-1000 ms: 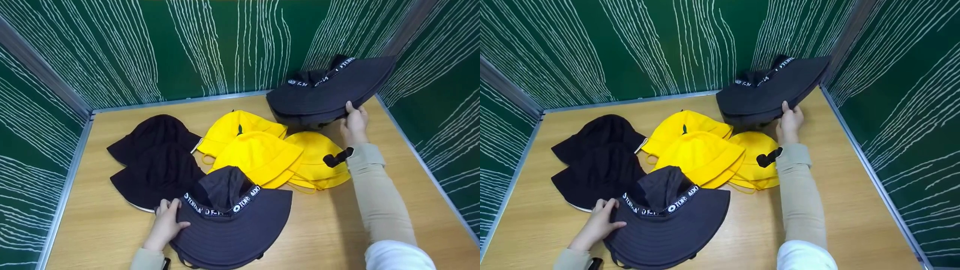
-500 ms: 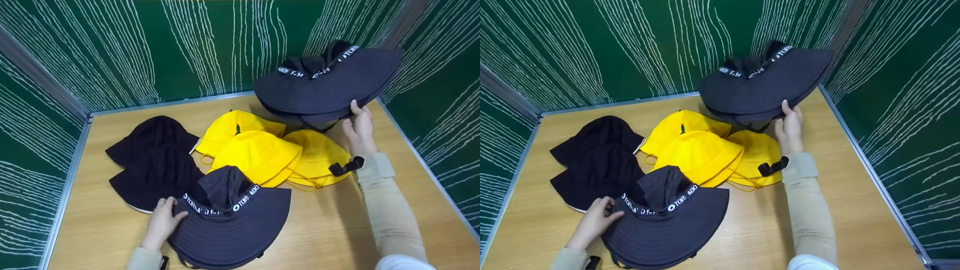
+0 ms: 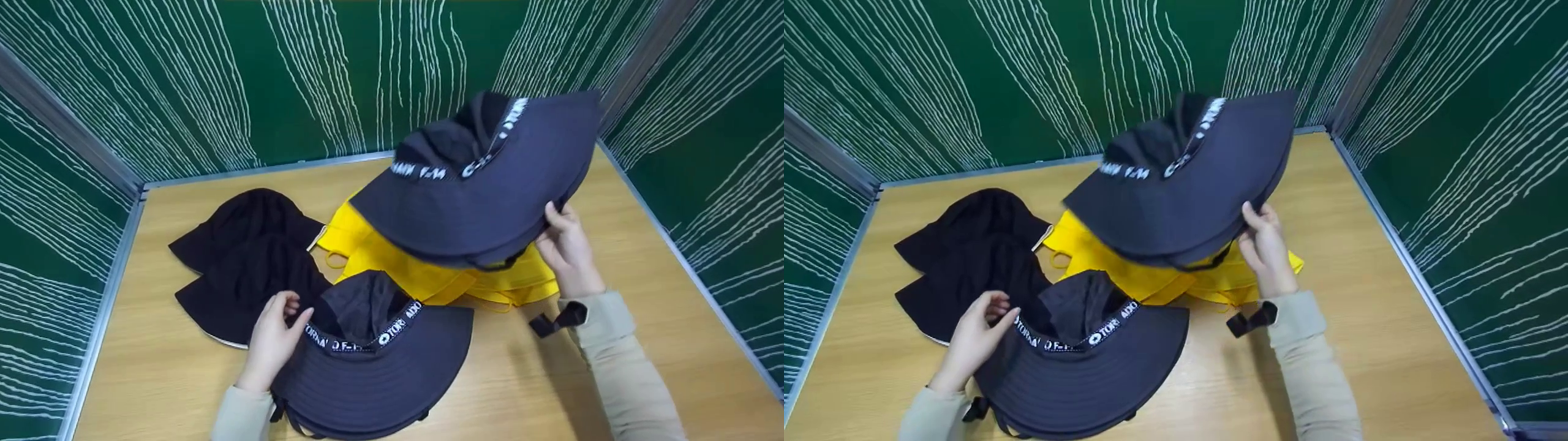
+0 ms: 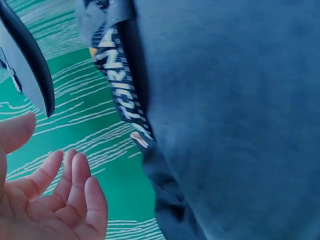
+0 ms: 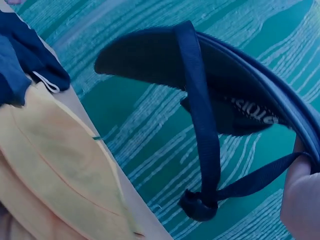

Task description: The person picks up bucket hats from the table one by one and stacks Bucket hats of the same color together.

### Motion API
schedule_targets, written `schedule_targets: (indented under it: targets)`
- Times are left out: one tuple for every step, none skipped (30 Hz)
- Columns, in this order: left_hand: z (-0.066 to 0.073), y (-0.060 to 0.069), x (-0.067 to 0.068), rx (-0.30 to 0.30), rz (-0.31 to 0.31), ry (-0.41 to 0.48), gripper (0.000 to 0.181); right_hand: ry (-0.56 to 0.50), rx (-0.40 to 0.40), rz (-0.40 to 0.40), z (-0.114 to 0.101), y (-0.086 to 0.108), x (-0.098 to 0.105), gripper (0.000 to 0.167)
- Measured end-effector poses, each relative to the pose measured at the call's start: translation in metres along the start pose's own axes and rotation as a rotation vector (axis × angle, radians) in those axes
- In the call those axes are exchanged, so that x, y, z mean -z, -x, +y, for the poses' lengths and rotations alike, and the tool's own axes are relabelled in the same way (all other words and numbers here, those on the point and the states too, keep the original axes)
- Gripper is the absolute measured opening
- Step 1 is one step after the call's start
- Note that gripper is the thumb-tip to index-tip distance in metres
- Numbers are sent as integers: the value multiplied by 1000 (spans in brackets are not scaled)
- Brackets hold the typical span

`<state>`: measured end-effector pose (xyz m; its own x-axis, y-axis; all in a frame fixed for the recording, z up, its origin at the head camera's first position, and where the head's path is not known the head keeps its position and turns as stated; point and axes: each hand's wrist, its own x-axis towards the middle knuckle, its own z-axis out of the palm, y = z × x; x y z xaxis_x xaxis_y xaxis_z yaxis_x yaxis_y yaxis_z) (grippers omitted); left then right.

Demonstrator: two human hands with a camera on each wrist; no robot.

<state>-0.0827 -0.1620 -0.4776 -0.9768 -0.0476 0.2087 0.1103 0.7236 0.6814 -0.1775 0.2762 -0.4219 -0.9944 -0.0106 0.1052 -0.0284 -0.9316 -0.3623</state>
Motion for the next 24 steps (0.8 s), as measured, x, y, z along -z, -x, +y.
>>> schedule_targets:
  targets:
    - [2,-2,0,2,0,23,26,10,-10,-38,3,4,1,18]
    - [4,-3,-1,2,0,51,28,23,-18,-71,6,7,1,19]
    - [6,-5,-1,0,2,77,30,32,-27,-104,9,10,2,20]
    - [9,-7,-2,-5,4,100,32,37,-33,-133,11,13,3,21]
    - [10,-9,-2,-8,6,121,34,35,-42,-158,14,16,4,22]
    - [12,-10,-3,-9,6,142,36,34,-50,-180,16,19,5,23]
    - [14,-12,-3,-9,5,161,39,34,-59,-195,19,22,6,24]
    - [15,-14,-3,-9,3,177,41,43,-67,-207,21,24,7,24]
    - [17,-15,-3,-9,0,188,43,54,-77,-219,24,26,9,25]
    - [18,-17,-3,-9,-4,197,46,66,-85,-231,26,27,9,26]
    - [20,-18,-3,-10,-9,206,48,79,-94,-241,28,29,10,26]
    - [21,-20,-4,-13,-13,209,50,95,-104,-254,30,30,11,27]
    - [22,-21,-5,-21,-15,204,53,106,-113,-266,32,32,12,27]
    - [24,-22,-5,-31,-16,200,56,119,-121,-281,34,33,13,27]
    - [25,-24,-6,-41,-16,196,58,123,-132,-294,36,34,14,27]
    - [27,-25,-8,-49,-18,191,61,126,-143,-306,37,35,14,28]
    - [28,-26,-8,-52,-24,186,63,132,-155,-321,39,36,15,28]
    - [29,-27,-9,-50,-33,182,66,139,-166,-340,40,37,15,29]
    - [30,-29,-10,-48,-43,183,68,147,-174,-360,42,37,16,30]
    - [31,-30,-10,-39,-59,200,69,159,-182,-379,43,37,16,30]
    - [32,-31,-10,-31,-79,222,68,169,-190,-400,44,38,17,31]
    - [33,-32,-10,-25,-101,244,66,174,-196,-422,46,38,17,32]
    - [34,-32,-10,-18,-126,268,62,181,-201,-442,47,38,18,32]
    - [35,-33,-11,-14,-150,290,58,184,-205,-458,48,39,18,32]
